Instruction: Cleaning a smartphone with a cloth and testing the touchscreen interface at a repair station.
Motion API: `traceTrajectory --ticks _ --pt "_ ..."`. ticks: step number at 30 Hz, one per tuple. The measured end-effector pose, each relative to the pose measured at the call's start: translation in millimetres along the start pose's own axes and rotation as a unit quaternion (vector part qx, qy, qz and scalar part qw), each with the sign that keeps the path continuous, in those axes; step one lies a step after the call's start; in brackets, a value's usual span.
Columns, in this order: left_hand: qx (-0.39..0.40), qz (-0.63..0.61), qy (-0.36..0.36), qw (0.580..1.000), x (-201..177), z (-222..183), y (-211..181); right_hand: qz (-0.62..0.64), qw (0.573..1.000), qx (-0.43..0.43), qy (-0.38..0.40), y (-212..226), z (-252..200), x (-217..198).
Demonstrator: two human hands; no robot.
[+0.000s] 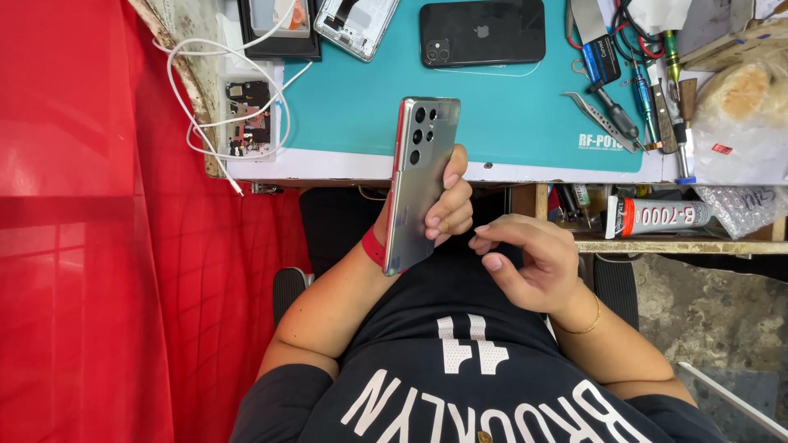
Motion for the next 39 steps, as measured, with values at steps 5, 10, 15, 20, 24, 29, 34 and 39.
traceTrajectory --ticks 5,10,15,20,24,29,34,39 --pt "0.003 0.021 0.017 1.000 -6 -2 4 -0.013 1.000 -0.005 0.000 2 1 0" --pt "0.012 0.203 -0.074 0.976 3 4 -7 -0.013 1.000 -0.010 -0.008 6 3 -1" --pt "-0.062 0.211 -0.125 0.967 -2 3 7 -0.104 0.992 -0.067 -0.004 21 20 -26" --pt "-0.205 0.039 -0.127 0.970 1 -11 49 -0.108 0.989 -0.095 0.030 32 63 -62" --pt "-0.269 0.074 -0.179 0.943 9 -10 56 0.031 0.988 -0.019 0.152 30 85 -49" --pt "-0.290 0.101 -0.199 0.931 18 -11 52 0.029 0.984 0.022 0.177 24 84 -42" --pt "-0.295 0.063 -0.216 0.929 8 -18 57 0.031 0.988 0.046 0.146 14 78 -44" --pt "-0.226 0.088 -0.168 0.955 -2 -14 32 0.078 0.992 0.101 0.008 -33 52 -66"
Point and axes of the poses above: each hand's wrist, its own z-axis towards the middle knuckle, its own x-axis out of the palm, y = z × x, the point moved 9 cm from there along z, towards the middle knuckle, and after that the axes turned 11 degrees about y, right-handed, at the moved point
